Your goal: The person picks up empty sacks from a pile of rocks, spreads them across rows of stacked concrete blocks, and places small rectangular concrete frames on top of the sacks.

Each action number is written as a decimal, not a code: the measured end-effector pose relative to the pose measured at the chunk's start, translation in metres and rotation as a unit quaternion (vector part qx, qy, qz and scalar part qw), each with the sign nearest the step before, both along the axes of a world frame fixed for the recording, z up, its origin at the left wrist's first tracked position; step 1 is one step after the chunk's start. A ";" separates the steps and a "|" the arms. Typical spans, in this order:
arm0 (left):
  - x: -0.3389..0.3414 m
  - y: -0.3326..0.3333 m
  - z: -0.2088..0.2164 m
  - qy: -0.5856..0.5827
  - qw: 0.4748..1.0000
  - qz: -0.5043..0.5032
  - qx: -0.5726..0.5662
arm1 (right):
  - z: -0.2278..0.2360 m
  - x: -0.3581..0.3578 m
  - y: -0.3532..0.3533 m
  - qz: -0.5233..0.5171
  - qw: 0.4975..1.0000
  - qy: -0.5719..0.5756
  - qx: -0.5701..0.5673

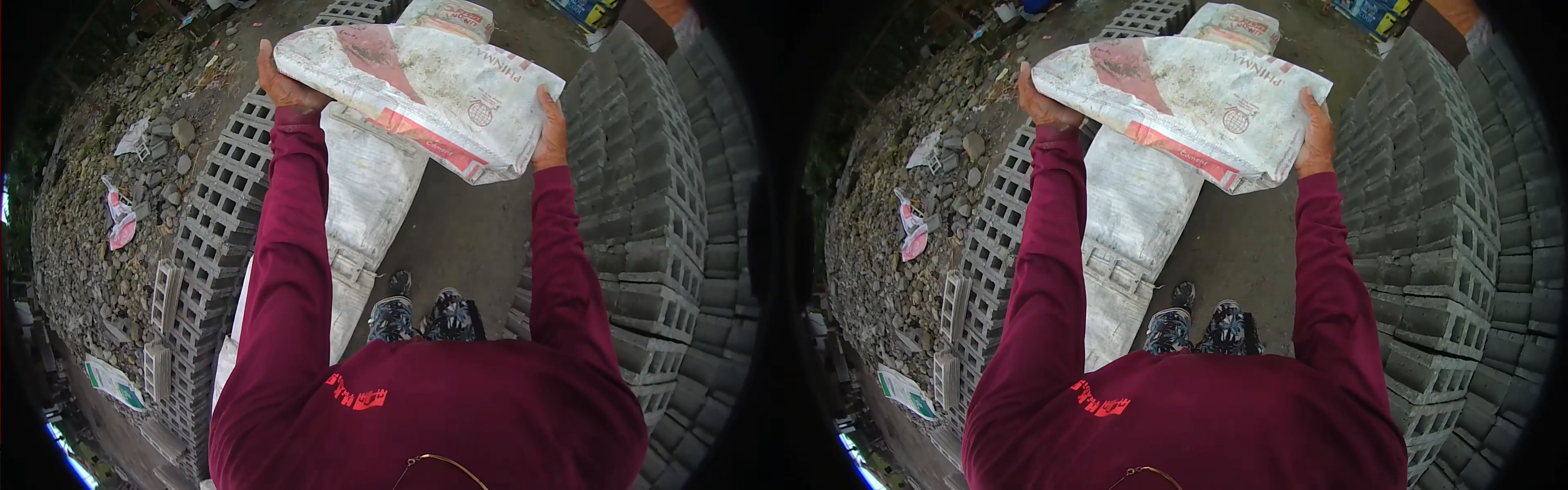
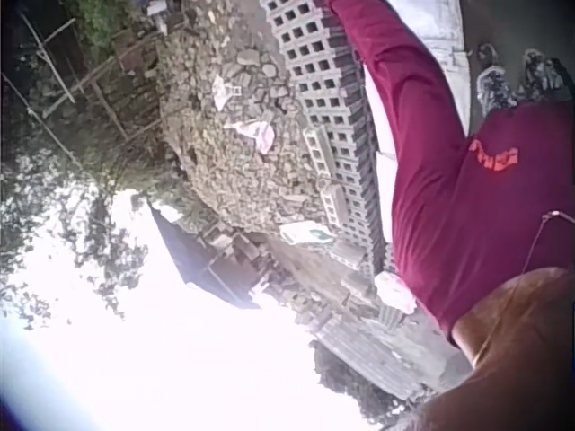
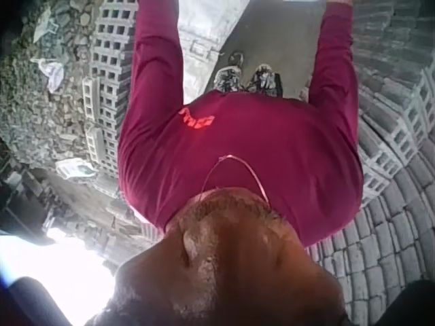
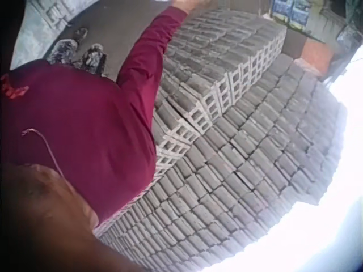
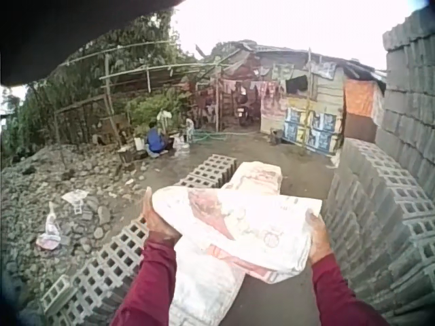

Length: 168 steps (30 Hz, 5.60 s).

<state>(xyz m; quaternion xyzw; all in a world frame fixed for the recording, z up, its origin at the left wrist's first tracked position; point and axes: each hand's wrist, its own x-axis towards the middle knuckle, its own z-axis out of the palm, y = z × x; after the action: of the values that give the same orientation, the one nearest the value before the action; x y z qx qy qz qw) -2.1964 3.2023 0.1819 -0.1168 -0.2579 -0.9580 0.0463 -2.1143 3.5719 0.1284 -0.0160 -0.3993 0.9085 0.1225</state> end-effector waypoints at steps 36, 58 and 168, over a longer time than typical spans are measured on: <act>-0.236 0.213 -0.290 -0.440 0.737 0.355 -0.371 | -0.421 -0.246 -0.150 0.110 0.620 0.029 0.777; -0.168 0.133 -0.417 -0.390 0.788 0.333 -0.340 | -0.244 -0.104 0.070 0.492 0.578 -0.065 0.648; 1.459 -0.592 -0.343 -0.717 0.335 0.610 0.035 | -0.274 0.674 -0.616 0.193 0.762 -0.268 0.557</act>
<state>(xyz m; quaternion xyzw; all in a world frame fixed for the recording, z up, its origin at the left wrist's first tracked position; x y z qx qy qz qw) -0.7369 2.6106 -0.1607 0.8071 -0.1574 -0.3852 0.4189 -1.4404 2.9562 -0.1452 -0.1101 -0.8464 0.4889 -0.1801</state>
